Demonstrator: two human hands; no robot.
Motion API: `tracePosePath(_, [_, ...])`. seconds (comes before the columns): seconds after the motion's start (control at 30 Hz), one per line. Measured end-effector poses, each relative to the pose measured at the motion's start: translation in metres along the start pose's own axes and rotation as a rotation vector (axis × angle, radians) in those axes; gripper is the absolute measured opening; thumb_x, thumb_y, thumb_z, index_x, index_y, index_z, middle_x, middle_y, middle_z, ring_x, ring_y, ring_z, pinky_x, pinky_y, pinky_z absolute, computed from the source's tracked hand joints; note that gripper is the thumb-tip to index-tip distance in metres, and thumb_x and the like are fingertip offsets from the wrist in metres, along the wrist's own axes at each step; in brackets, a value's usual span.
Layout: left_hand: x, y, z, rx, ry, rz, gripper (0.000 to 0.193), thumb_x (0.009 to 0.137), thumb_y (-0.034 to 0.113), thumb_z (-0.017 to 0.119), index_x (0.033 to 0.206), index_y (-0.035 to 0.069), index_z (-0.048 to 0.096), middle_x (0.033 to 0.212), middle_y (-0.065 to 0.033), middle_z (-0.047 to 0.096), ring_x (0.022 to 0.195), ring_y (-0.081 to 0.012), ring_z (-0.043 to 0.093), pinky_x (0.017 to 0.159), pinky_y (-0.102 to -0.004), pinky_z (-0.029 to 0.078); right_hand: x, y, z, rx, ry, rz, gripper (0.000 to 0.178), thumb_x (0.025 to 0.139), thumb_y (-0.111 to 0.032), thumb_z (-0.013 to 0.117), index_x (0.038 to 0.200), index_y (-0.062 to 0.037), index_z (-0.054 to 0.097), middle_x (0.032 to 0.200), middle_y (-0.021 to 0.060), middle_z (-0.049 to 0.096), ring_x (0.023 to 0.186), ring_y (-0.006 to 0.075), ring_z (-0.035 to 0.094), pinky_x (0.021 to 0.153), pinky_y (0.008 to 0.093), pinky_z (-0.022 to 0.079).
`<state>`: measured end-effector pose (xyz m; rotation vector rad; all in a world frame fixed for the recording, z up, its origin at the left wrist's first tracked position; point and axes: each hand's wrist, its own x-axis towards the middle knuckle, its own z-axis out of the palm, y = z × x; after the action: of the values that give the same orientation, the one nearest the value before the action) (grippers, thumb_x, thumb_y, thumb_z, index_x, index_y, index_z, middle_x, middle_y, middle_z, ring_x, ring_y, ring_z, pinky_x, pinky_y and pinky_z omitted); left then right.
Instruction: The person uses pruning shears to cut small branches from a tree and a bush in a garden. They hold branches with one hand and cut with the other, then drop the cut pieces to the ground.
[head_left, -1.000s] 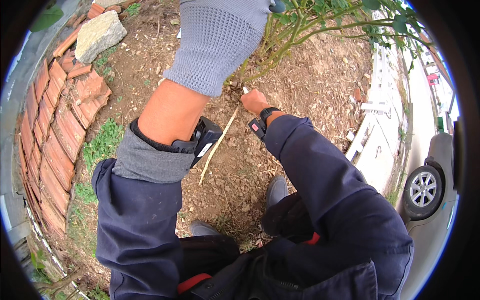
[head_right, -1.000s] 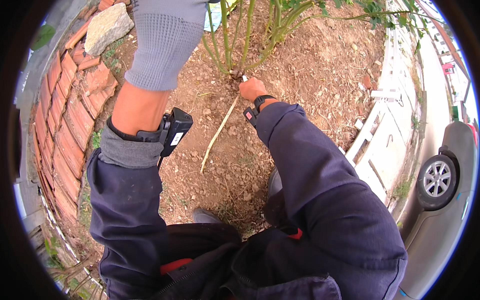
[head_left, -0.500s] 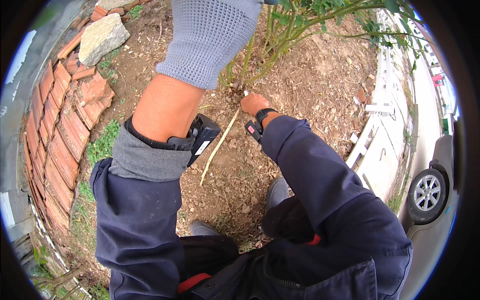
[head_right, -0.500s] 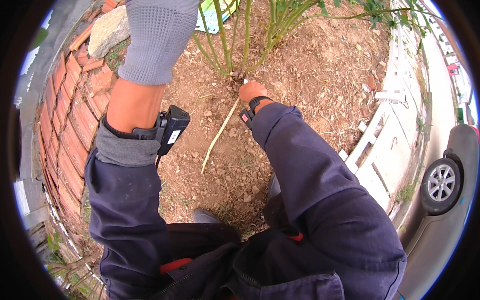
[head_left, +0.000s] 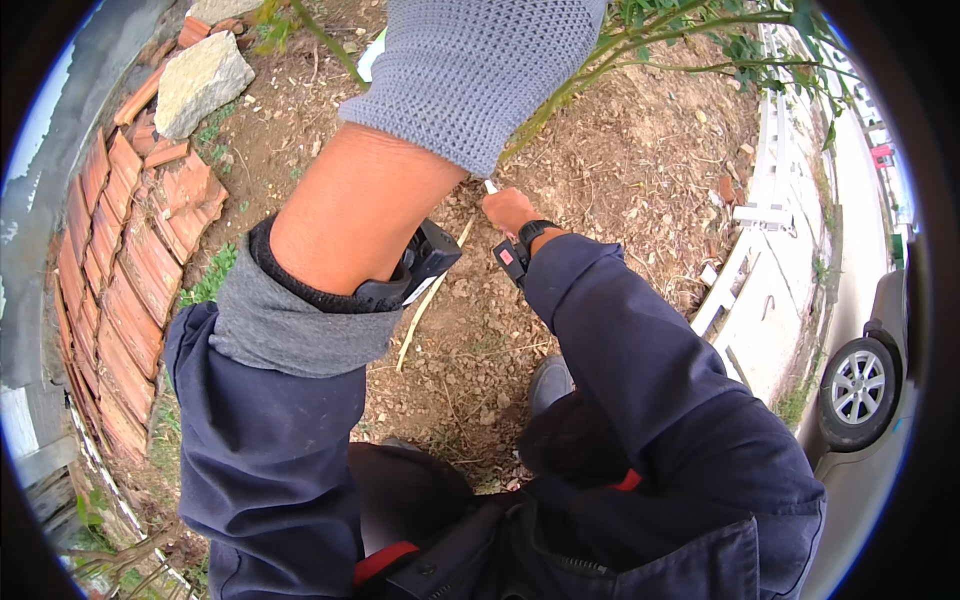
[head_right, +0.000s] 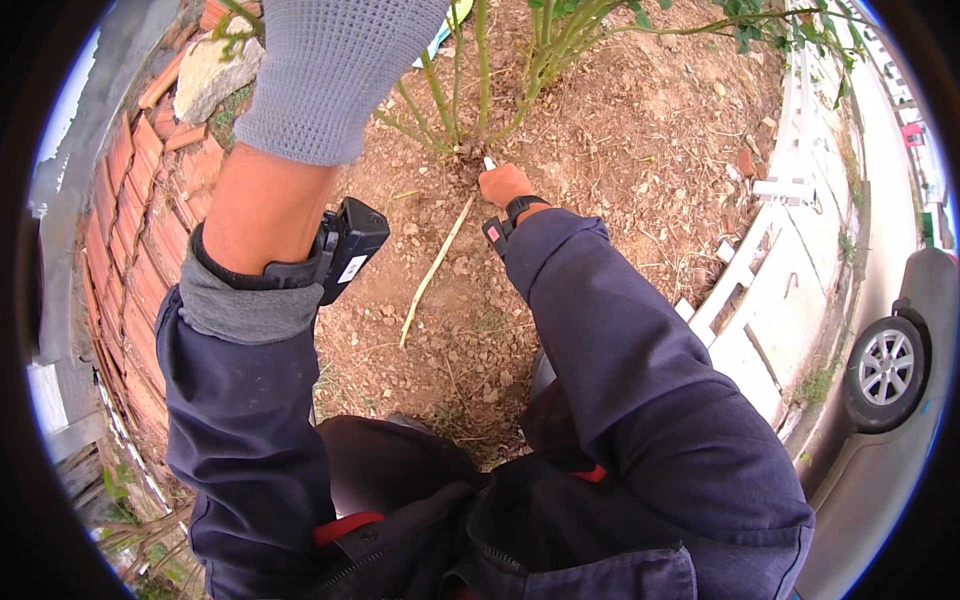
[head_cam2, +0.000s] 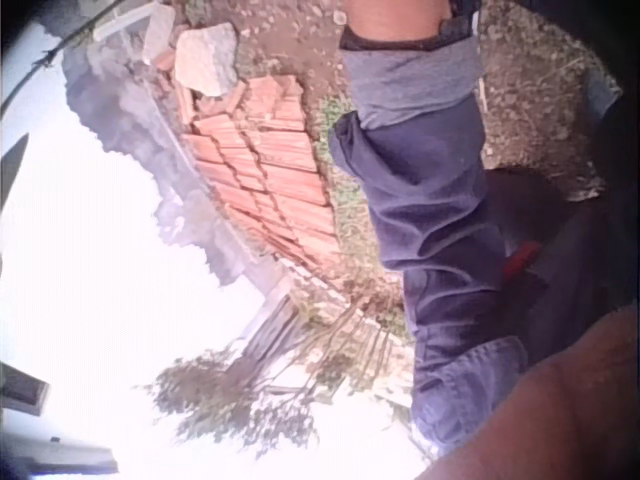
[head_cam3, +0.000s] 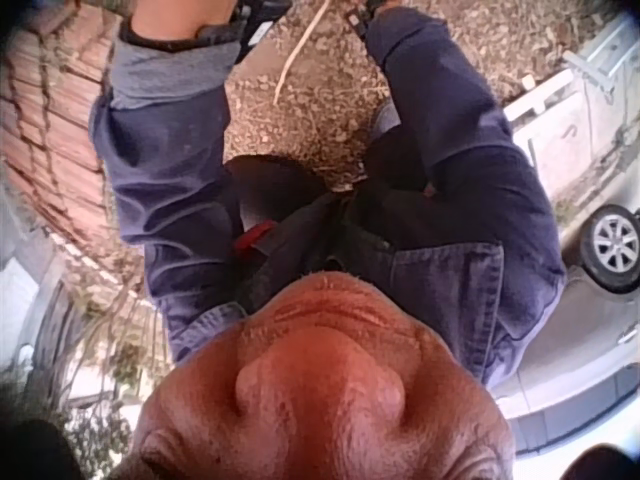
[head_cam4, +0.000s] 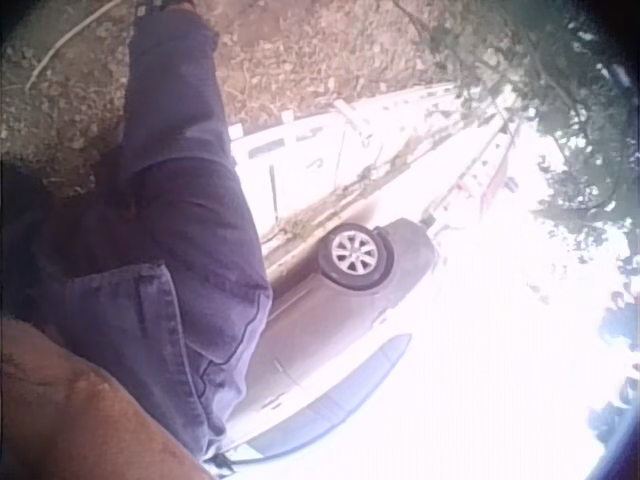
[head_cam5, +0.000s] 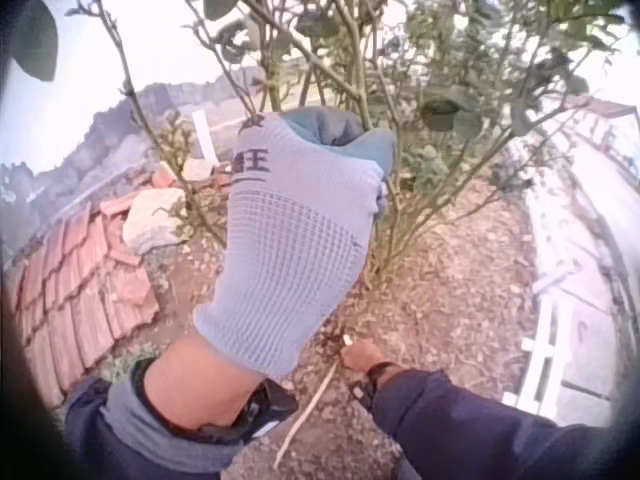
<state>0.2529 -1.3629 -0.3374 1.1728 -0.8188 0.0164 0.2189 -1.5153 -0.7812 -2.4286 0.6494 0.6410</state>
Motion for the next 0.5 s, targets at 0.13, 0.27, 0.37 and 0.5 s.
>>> tracePosePath(0.13, [0.011, -0.004, 0.012, -0.03, -0.053, 0.027, 0.017, 0.089, 0.012, 0.069, 0.079, 0.001, 0.06, 0.066, -0.003, 0.058, 0.056, -0.0119, 0.061, 0.049, -0.0241, 0.048, -0.03, 0.002, -0.021, 0.21, 0.254, 0.23, 0.04, 0.085, -0.031, 0.056, 0.098, 0.0035, 0.071, 0.104, 0.0258, 0.069, 0.1, 0.0411, 0.067, 0.087, 0.0432, 0.052])
tracePosePath(0.27, [0.02, -0.009, 0.022, -0.142, -0.128, 0.068, 0.016, 0.089, 0.011, 0.069, 0.08, 0.001, 0.059, 0.066, -0.0034, 0.057, 0.056, -0.0127, 0.062, 0.048, -0.0243, 0.048, -0.019, 0.029, -0.046, -0.152, -0.161, -0.093, 0.027, 0.088, -0.02, 0.056, 0.081, 0.002, 0.071, 0.073, 0.0135, 0.071, 0.067, 0.0295, 0.07, 0.062, 0.0407, 0.055])
tracePosePath(0.37, [0.026, -0.012, 0.028, -0.225, -0.139, 0.049, 0.015, 0.089, 0.01, 0.069, 0.083, 0.001, 0.058, 0.069, -0.0045, 0.057, 0.056, -0.0141, 0.062, 0.047, -0.0246, 0.049, -0.011, 0.041, -0.053, -0.397, -0.243, -0.421, 0.026, 0.089, -0.017, 0.057, 0.078, 0.0032, 0.069, 0.072, 0.0108, 0.07, 0.061, 0.0247, 0.068, 0.054, 0.0389, 0.052])
tracePosePath(0.5, [0.037, -0.019, 0.039, -0.116, -0.096, -0.063, 0.016, 0.087, 0.006, 0.069, 0.088, 0.003, 0.053, 0.078, -0.0081, 0.058, 0.058, -0.0174, 0.064, 0.047, -0.0256, 0.051, -0.029, 0.044, -0.056, 0.694, -0.43, -0.116, 0.012, 0.089, -0.006, 0.061, 0.089, 0.0059, 0.063, 0.082, 0.0159, 0.066, 0.072, 0.0245, 0.069, 0.059, 0.0383, 0.058])
